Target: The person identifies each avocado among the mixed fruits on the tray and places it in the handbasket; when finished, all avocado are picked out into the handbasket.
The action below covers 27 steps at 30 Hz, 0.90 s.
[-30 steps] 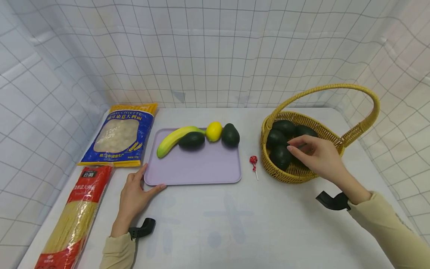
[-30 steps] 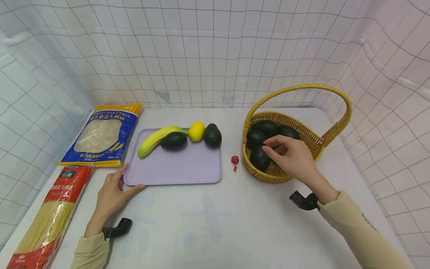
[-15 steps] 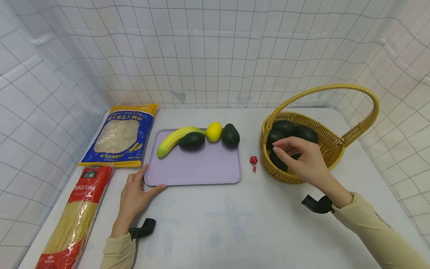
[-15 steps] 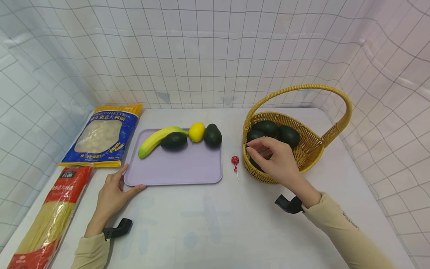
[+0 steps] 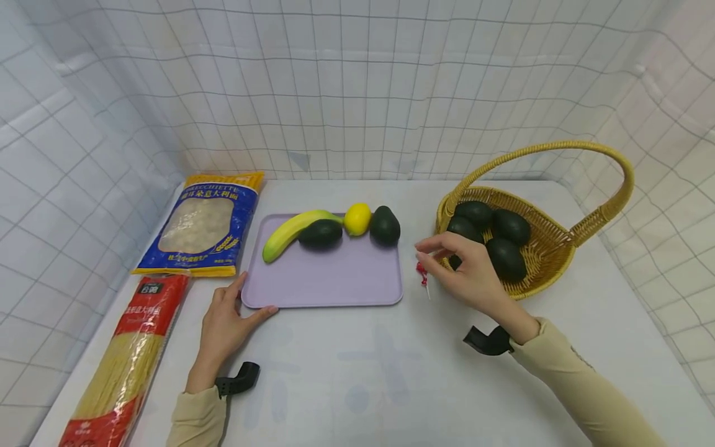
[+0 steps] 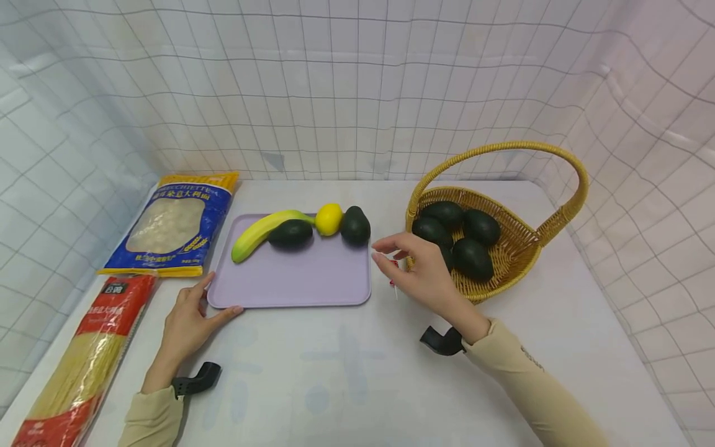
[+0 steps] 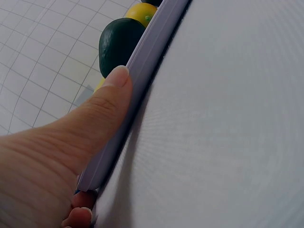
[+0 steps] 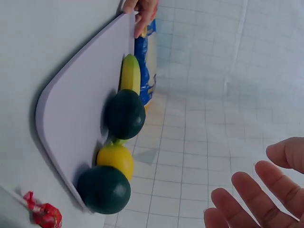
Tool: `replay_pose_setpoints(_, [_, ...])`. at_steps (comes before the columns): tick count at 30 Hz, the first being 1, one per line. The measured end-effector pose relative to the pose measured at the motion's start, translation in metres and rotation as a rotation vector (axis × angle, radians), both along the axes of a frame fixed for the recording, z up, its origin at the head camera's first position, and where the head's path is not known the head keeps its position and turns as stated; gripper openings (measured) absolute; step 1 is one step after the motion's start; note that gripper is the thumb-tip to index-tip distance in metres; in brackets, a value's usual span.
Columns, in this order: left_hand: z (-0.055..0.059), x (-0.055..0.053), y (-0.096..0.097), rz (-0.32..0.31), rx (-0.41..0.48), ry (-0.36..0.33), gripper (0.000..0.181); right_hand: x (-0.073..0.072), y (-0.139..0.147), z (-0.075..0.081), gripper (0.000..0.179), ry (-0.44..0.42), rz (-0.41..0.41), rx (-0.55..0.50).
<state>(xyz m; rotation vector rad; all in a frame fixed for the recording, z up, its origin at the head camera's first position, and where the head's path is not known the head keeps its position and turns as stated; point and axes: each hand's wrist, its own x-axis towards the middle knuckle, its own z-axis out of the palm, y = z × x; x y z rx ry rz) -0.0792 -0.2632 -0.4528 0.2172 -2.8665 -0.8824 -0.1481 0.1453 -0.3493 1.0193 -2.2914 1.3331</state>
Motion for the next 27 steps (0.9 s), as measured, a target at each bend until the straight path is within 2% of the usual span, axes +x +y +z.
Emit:
replay_pose_setpoints(5, [0.000,0.001,0.001,0.000,-0.003,-0.001,0.096,0.000,-0.022,0.001,0.020,-0.037,0.028,-0.019])
replay_pose_setpoints(12, [0.000,0.000,0.000,0.000,-0.002,-0.003,0.096,0.005,-0.053,0.023,0.019,-0.061,0.077,-0.029])
replay_pose_setpoints(14, [0.000,0.000,0.000,0.001,-0.001,-0.006,0.096,-0.001,-0.059,0.018,0.017,-0.082,0.090,-0.030])
replay_pose_setpoints(20, [0.000,0.000,0.000,0.000,0.002,-0.010,0.096,-0.028,-0.075,-0.012,0.020,-0.163,0.125,-0.022])
replay_pose_setpoints(27, [0.000,0.000,0.000,-0.004,0.002,-0.008,0.096,-0.044,-0.098,-0.019,0.024,-0.209,0.162,0.023])
